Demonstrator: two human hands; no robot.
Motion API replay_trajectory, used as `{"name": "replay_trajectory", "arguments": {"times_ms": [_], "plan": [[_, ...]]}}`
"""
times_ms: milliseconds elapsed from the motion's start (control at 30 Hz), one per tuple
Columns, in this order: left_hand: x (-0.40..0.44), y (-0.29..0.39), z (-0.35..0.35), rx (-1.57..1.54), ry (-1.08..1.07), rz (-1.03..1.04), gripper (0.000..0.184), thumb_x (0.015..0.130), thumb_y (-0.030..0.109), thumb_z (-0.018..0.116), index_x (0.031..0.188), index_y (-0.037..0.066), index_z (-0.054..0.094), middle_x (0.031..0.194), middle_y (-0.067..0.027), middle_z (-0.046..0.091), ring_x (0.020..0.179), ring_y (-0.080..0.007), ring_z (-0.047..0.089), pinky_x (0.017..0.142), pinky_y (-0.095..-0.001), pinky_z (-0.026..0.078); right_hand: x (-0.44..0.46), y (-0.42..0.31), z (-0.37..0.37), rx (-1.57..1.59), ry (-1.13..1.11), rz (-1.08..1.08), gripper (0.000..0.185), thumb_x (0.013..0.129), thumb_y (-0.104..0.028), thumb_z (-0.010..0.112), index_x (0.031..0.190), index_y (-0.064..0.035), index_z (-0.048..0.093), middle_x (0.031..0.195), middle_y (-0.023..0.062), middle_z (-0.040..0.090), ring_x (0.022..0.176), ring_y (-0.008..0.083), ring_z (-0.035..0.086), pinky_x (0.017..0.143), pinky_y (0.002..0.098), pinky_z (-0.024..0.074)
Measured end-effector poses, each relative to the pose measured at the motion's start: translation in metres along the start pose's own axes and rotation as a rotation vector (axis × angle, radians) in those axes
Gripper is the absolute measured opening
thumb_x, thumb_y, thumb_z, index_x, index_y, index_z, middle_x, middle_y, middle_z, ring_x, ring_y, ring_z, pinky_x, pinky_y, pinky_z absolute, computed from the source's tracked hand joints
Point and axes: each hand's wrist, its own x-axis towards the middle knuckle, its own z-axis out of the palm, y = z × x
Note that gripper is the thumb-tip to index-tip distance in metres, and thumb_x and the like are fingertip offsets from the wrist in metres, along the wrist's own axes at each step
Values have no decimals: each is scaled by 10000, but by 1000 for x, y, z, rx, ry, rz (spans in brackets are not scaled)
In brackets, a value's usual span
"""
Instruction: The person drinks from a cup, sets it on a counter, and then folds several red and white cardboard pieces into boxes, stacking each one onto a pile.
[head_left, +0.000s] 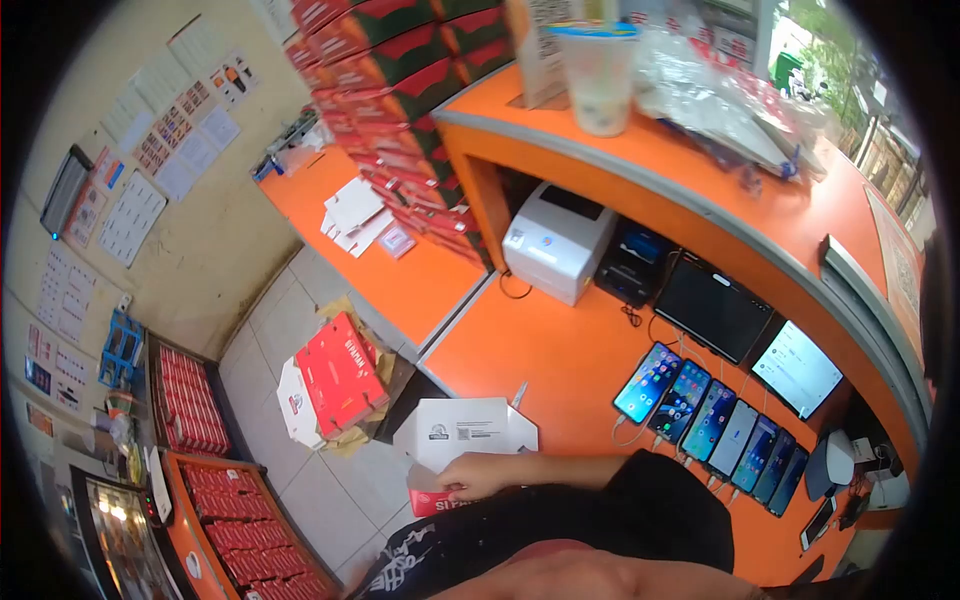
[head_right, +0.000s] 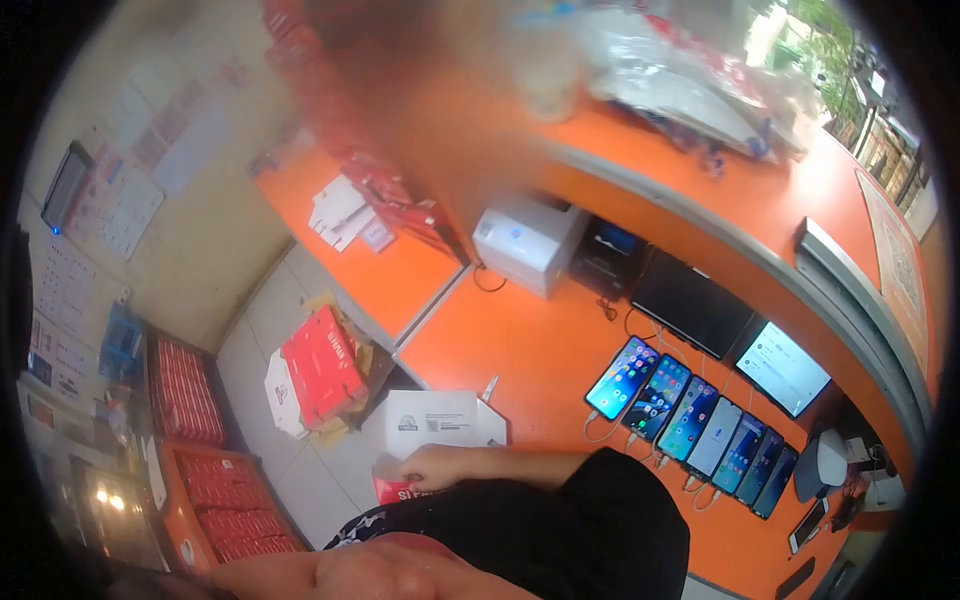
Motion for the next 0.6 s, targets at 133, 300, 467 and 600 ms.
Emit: {"name": "replay_trajectory", "arguments": {"times_ms": [133, 300, 467, 600], "plan": [[-80, -34, 83, -806, -80, -420, 697, 765, 220, 591, 1357, 41, 268, 1266, -233, 420, 1186, -341, 409, 982, -452, 338, 88, -21, 35, -63, -217, -95, 173, 746, -180, 608, 841, -41, 567, 724, 130, 585, 716, 315, 579, 606, 397, 428], [-115, -97, 97, -2147, 81, -422, 676, 802, 330, 560, 1353, 52, 283, 1275, -207, 425, 1194, -314, 409, 988, -455, 332, 218, -43, 134, -80, -495, -274, 164, 734, -174, 603, 852, -62, 580, 753, 132, 603, 728, 320, 592, 625, 408, 444], [-131, -189, 41, -2612, 145, 86, 675, 838, 440, 528, 1349, 62, 298, 1285, -181, 430, 1203, -287, 409, 995, -459, 326, 349, -67, 253, -185, -652, -393, 143, 709, -159, 595, 843, -114, 618, 752, 123, 615, 781, 310, 600, 656, 429, 437], [-126, -218, -45, -2213, 387, -307, 550, 853, 410, 500, 1244, 36, 399, 1185, -154, 505, 1081, -293, 507, 902, -429, 427, 421, -110, 340, -442, -883, -703, 128, 718, -177, 579, 831, -150, 631, 733, 85, 609, 783, 272, 592, 695, 417, 386]]}}
